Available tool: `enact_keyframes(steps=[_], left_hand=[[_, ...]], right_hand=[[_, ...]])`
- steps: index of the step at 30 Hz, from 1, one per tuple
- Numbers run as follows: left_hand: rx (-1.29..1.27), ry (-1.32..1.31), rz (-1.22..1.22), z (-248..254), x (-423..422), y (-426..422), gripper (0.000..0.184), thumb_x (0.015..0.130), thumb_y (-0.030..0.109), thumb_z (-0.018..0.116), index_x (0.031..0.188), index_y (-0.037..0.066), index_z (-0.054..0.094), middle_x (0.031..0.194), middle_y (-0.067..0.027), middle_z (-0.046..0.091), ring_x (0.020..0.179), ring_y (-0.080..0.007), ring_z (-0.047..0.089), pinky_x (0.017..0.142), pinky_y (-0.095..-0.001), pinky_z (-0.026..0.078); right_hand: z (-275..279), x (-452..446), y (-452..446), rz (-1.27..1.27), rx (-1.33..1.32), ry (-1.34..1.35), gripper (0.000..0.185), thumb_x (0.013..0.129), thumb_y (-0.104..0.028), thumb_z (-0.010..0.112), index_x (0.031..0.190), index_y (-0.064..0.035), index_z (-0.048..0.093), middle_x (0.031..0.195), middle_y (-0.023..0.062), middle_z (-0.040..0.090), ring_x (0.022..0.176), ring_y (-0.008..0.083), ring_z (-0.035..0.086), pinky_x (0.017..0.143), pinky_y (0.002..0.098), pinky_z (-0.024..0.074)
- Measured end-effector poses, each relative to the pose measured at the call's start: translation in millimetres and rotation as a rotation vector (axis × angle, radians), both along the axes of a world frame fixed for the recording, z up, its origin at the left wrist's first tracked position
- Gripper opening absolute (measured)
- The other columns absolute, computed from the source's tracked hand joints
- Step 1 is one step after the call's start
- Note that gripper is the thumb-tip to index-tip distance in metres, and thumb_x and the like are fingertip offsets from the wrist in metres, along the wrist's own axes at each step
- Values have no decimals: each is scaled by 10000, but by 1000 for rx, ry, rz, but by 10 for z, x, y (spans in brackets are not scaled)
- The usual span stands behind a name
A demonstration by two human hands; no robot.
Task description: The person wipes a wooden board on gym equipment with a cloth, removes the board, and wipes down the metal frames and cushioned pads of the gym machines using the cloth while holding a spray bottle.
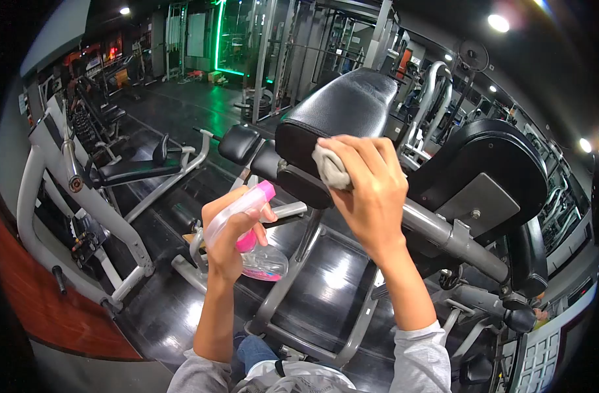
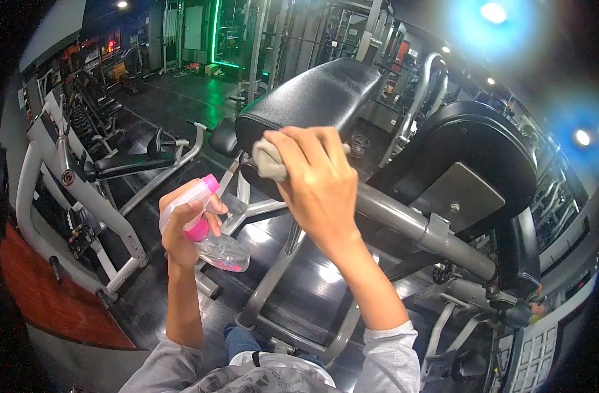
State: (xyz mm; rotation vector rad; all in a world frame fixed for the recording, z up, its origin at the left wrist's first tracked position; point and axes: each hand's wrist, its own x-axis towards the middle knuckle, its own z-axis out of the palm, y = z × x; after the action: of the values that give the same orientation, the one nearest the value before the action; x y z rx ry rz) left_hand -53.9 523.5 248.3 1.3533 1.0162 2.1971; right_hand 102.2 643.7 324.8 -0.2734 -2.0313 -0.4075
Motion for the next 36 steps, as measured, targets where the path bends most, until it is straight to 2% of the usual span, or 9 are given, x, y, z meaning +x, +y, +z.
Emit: enact_keyframes(steps=[5,6,9,14,17,23,27,32,36], left_hand=[[14,22,-1,-6,16,32,335,822,203,529,812,-113,639,756,-154,640,480,-145,554,472,-243,410],[8,-1,-2,3,27,45,334,822,202,527,809,-112,639,755,-154,641,482,-146,556,473,-242,411],[-7,-16,-10,25,28,53,334,819,204,524,806,-109,639,755,-154,642,485,-150,561,472,-241,413],[-27,9,-7,7,-35,21,349,806,226,524,803,-103,641,753,-156,641,481,-160,561,467,-244,415],[-22,-3,4,-18,-73,-13,377,791,252,529,806,-109,636,753,-164,638,482,-167,560,459,-246,419],[-28,-39,35,-38,-119,-65,409,778,274,534,820,-122,625,745,-176,631,498,-176,562,449,-245,431],[-47,-34,15,-96,-129,-44,409,780,279,530,802,-117,630,739,-174,629,499,-180,563,440,-254,438],[-70,-11,26,-87,-104,-79,412,777,287,533,792,-111,637,722,-170,626,499,-183,563,434,-262,444],[-62,-4,33,-89,-106,-112,417,774,295,538,800,-107,644,718,-164,630,506,-183,567,435,-263,446]], right_hand=[[-134,-511,88,2,101,-30,359,704,-102,663,1062,-95,636,1026,11,614,981,200,582,672,288,573],[-200,-605,109,-4,140,-40,316,725,-122,638,1039,-86,634,993,11,601,977,186,575,622,264,569],[-339,-602,85,-12,129,-100,298,715,-121,651,1011,-91,634,927,4,572,962,180,564,562,244,555],[-288,-132,19,-30,-8,-188,355,715,-91,644,1070,-92,651,1040,-15,633,963,191,565,601,267,569],[-161,43,-22,-16,-25,-96,395,671,-34,662,1055,-126,665,1023,-19,643,927,197,591,632,301,570],[11,-307,33,60,15,36,461,626,-11,722,1073,-95,647,1011,33,631,944,242,592,763,353,539],[-31,-797,127,113,41,68,396,659,-37,696,1047,-86,634,1008,45,621,979,233,593,721,327,561],[-194,-1037,104,32,-24,-104,323,698,-47,664,1017,-75,627,1024,32,618,1028,206,581,668,313,585],[-289,-627,89,166,-87,-68,431,676,-13,676,1092,-120,655,1074,-3,644,978,221,603,728,333,575]])
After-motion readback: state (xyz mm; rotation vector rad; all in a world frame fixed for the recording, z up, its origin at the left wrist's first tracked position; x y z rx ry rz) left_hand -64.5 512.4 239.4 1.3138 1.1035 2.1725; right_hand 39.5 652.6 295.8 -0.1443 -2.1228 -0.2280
